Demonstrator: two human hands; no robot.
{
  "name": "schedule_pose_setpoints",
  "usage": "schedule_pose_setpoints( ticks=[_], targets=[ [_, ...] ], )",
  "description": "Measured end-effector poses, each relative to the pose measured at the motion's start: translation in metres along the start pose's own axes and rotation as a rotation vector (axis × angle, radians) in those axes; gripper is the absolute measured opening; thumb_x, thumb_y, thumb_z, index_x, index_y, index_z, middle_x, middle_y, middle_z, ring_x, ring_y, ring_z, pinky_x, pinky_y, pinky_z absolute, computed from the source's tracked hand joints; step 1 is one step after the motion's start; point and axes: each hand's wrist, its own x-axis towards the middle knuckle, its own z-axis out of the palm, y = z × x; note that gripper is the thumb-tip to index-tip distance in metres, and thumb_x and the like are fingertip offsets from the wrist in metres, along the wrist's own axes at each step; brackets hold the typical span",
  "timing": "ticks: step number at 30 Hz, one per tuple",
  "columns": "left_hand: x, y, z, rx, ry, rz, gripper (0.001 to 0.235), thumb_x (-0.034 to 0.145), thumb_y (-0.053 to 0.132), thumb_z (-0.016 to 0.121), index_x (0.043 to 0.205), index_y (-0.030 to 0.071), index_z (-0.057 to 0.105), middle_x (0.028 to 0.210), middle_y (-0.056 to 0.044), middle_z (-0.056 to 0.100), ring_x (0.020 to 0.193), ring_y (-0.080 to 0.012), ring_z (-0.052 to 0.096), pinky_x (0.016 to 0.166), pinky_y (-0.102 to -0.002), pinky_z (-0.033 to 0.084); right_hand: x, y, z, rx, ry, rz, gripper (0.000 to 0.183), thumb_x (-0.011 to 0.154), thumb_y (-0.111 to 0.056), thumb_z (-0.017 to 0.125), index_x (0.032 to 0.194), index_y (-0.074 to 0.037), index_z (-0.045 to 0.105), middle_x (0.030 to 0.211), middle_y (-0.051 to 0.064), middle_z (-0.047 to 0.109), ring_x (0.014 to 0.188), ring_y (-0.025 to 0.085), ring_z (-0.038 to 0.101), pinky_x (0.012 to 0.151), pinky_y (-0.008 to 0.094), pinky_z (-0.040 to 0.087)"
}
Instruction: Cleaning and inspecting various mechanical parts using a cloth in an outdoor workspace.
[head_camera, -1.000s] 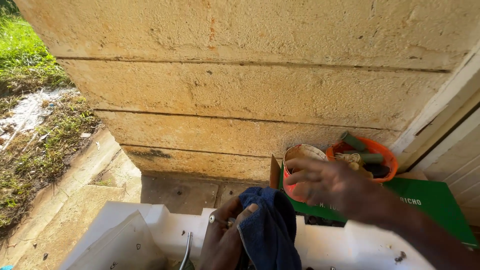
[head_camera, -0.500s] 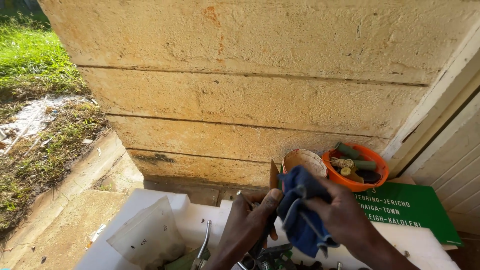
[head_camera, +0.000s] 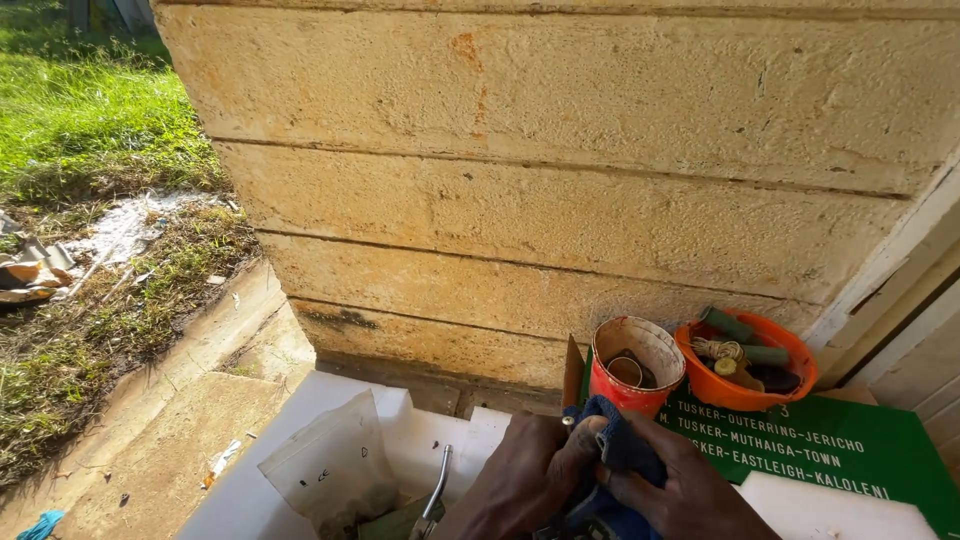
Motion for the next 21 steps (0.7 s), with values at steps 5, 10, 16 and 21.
schedule_pose_setpoints(
  ticks=[5, 10, 16, 21],
  targets=[
    [0.008, -0.013, 0.004, -0.079, 0.101, 0.188, 0.062, 0.100, 0.061, 0.049, 0.061, 0.014, 0.044, 0.056, 0.003, 0.036, 0.055, -0.0079, 0.033, 0.050, -0.035, 0.023, 0.011, 0.019, -0.004, 0.038, 0.046, -0.098, 0.028, 0.086, -0.001, 0.074, 0.114, -0.004, 0.079, 0.095, 0.011, 0.081, 0.089, 0.016, 0.070, 0.081, 0.033, 0.060],
    [0.005, 0.000, -0.012, -0.383, -0.070, 0.000, 0.055, 0.076, 0.061, 0.071, 0.089, 0.008, 0.073, 0.072, 0.002, 0.065, 0.055, -0.0054, 0.049, 0.048, -0.023, 0.036, 0.001, -0.019, 0.001, 0.057, 0.296, 0.048, 0.052, 0.073, 0.004, 0.079, 0.123, -0.005, 0.077, 0.095, 0.019, 0.082, 0.081, 0.028, 0.073, 0.071, 0.039, 0.056],
    [0.008, -0.032, -0.003, -0.273, -0.254, -0.199, 0.032, 0.075, 0.029, 0.089, 0.080, 0.010, 0.064, 0.064, -0.001, 0.066, 0.054, -0.0062, 0.056, 0.052, -0.023, 0.037, 0.020, 0.004, -0.009, -0.019, 0.319, -0.098, 0.061, 0.074, -0.003, 0.082, 0.133, -0.010, 0.070, 0.116, 0.008, 0.082, 0.104, 0.016, 0.075, 0.094, 0.030, 0.057],
    [0.018, -0.056, 0.001, -0.216, -0.135, -0.164, 0.026, 0.077, 0.013, 0.088, 0.075, 0.009, 0.062, 0.060, 0.000, 0.055, 0.053, -0.0074, 0.051, 0.049, -0.027, 0.035, 0.015, -0.007, 0.006, -0.052, 0.224, -0.056, 0.048, 0.082, -0.017, 0.078, 0.129, -0.013, 0.075, 0.112, 0.006, 0.085, 0.102, 0.013, 0.075, 0.091, 0.027, 0.056]
  ],
)
